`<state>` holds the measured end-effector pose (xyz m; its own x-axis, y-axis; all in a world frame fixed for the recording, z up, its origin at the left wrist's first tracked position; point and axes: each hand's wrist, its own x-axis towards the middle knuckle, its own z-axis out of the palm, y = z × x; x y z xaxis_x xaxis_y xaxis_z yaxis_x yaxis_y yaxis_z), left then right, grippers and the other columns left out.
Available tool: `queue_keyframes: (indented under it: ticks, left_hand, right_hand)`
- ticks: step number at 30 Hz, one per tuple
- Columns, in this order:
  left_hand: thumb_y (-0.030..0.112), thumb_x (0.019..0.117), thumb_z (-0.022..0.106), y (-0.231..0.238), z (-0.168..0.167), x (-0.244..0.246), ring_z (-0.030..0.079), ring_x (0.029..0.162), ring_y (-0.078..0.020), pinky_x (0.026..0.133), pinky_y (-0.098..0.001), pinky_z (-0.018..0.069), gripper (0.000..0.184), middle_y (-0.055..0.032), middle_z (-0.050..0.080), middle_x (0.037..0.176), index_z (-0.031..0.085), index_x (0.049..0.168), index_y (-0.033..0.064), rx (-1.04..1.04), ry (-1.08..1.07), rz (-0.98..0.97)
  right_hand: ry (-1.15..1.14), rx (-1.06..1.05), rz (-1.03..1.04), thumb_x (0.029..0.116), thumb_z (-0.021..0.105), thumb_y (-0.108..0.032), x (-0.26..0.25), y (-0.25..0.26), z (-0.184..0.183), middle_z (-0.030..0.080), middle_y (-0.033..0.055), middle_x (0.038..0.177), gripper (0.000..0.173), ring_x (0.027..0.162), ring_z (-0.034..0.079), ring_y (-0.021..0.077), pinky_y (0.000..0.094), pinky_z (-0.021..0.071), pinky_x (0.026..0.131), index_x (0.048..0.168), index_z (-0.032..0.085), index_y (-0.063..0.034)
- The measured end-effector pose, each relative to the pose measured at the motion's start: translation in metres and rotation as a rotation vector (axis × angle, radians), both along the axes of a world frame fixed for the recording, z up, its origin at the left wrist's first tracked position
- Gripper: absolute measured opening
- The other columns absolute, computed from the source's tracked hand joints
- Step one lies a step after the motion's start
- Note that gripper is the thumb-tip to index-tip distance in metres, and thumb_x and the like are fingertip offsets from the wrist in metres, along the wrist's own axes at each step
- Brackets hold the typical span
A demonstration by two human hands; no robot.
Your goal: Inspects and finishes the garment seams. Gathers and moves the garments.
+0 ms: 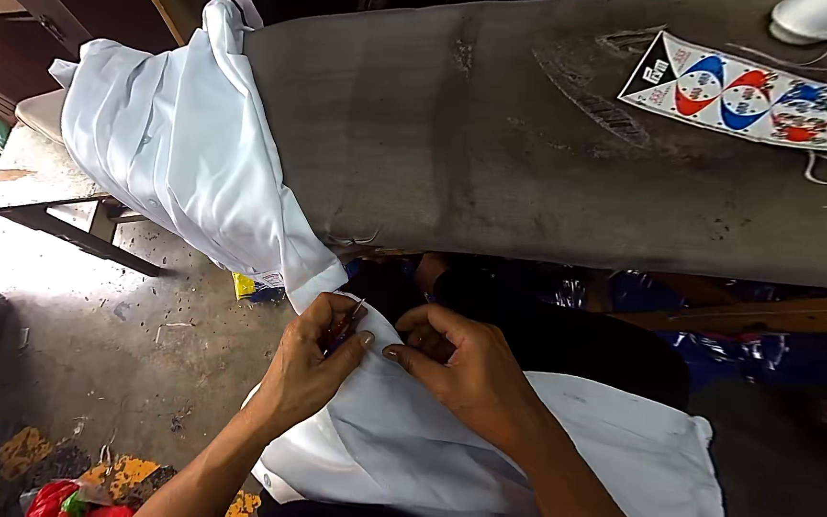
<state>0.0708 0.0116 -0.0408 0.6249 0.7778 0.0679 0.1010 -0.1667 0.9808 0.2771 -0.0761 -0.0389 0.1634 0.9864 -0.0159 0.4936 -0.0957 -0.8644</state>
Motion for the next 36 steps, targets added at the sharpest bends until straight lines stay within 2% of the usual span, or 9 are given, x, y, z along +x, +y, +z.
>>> queue_keyframes:
  ticks: [4,7,10,17,21,26,30,32,36]
  left_hand:
    - [0.012,0.0975,0.066,-0.004,-0.011,0.003,0.053,0.065,-0.0011,0.059,-0.0163,0.0456,0.022,0.0037,0.059,0.077,0.063,0.114,-0.0026,-0.015,-0.072,-0.019]
    - [0.011,0.0955,0.069,-0.001,-0.014,0.004,0.046,0.061,0.0014,0.057,-0.0141,0.0398,0.038,0.0073,0.051,0.071,0.060,0.130,-0.0032,0.027,-0.060,-0.042]
    - [0.024,0.0984,0.068,0.007,-0.010,0.004,0.043,0.058,0.0009,0.056,-0.0168,0.0389,0.048,0.0074,0.050,0.068,0.059,0.143,0.0070,0.167,0.183,-0.103]
    - [0.027,0.1003,0.065,0.019,0.002,0.007,0.049,0.060,-0.0011,0.057,-0.0187,0.0416,0.021,0.0062,0.054,0.070,0.062,0.106,0.0071,0.146,0.271,-0.236]
    - [0.022,0.1008,0.066,0.020,0.027,0.010,0.047,0.061,0.0021,0.057,-0.0147,0.0389,0.018,0.0069,0.054,0.072,0.063,0.107,0.0047,0.122,0.123,-0.326]
    - [0.017,0.0969,0.070,0.013,0.033,0.015,0.049,0.062,0.0008,0.056,-0.0145,0.0410,0.023,0.0049,0.056,0.074,0.062,0.112,0.0011,0.187,0.002,-0.146]
    - [0.017,0.0948,0.073,0.006,0.041,0.016,0.055,0.077,0.0005,0.064,-0.0140,0.0451,0.020,-0.0005,0.065,0.093,0.068,0.105,0.0001,0.242,-0.074,-0.175]
    - [0.021,0.0934,0.076,0.002,0.043,0.018,0.055,0.075,0.0000,0.063,-0.0149,0.0445,0.021,-0.0001,0.066,0.092,0.071,0.101,0.0019,0.247,-0.043,-0.132]
    - [0.012,0.0964,0.067,0.002,0.046,0.017,0.059,0.073,-0.0013,0.062,-0.0164,0.0492,0.011,-0.0007,0.066,0.085,0.071,0.095,0.0013,0.224,-0.051,-0.113]
  right_hand:
    - [0.132,-0.035,0.036,0.0909,0.074,-0.039,0.006,-0.003,-0.002,0.067,-0.0077,0.078,0.029,0.065,0.061,-0.0014,0.0147,0.0515,0.058,0.105,0.072,-0.0136]
    - [0.183,-0.040,0.027,0.0907,0.075,-0.038,0.004,-0.007,-0.004,0.067,-0.0071,0.079,0.031,0.066,0.063,0.0001,0.0156,0.0527,0.059,0.107,0.071,-0.0129]
    - [0.176,0.024,-0.050,0.0916,0.075,-0.033,0.003,-0.015,-0.010,0.069,-0.0049,0.085,0.032,0.070,0.065,0.0020,0.0173,0.0554,0.061,0.113,0.069,-0.0097]
    - [0.042,0.197,0.000,0.0939,0.073,-0.039,0.006,-0.013,-0.010,0.070,0.0024,0.104,0.043,0.093,0.068,0.0076,0.0243,0.0588,0.083,0.121,0.069,-0.0050]
    - [0.155,0.180,0.149,0.0974,0.071,-0.031,0.012,-0.011,0.006,0.071,-0.0010,0.096,0.025,0.085,0.066,0.0022,0.0180,0.0569,0.075,0.107,0.074,-0.0085]
    - [0.356,0.264,0.202,0.0981,0.069,-0.015,0.017,-0.011,0.018,0.071,0.0018,0.093,0.014,0.081,0.066,0.0044,0.0185,0.0570,0.070,0.101,0.073,-0.0021]
    - [0.242,0.300,0.156,0.0992,0.067,-0.019,0.011,-0.012,0.021,0.069,0.0003,0.092,0.017,0.081,0.064,0.0020,0.0161,0.0544,0.069,0.101,0.073,-0.0044]
    - [0.162,0.343,0.144,0.1004,0.066,-0.021,0.007,-0.013,0.024,0.070,0.0003,0.092,0.018,0.084,0.065,0.0021,0.0164,0.0543,0.072,0.101,0.075,-0.0051]
    - [0.048,0.422,0.143,0.0995,0.066,-0.019,0.002,-0.012,0.029,0.071,0.0017,0.092,0.018,0.087,0.065,0.0022,0.0151,0.0527,0.075,0.100,0.076,-0.0047]
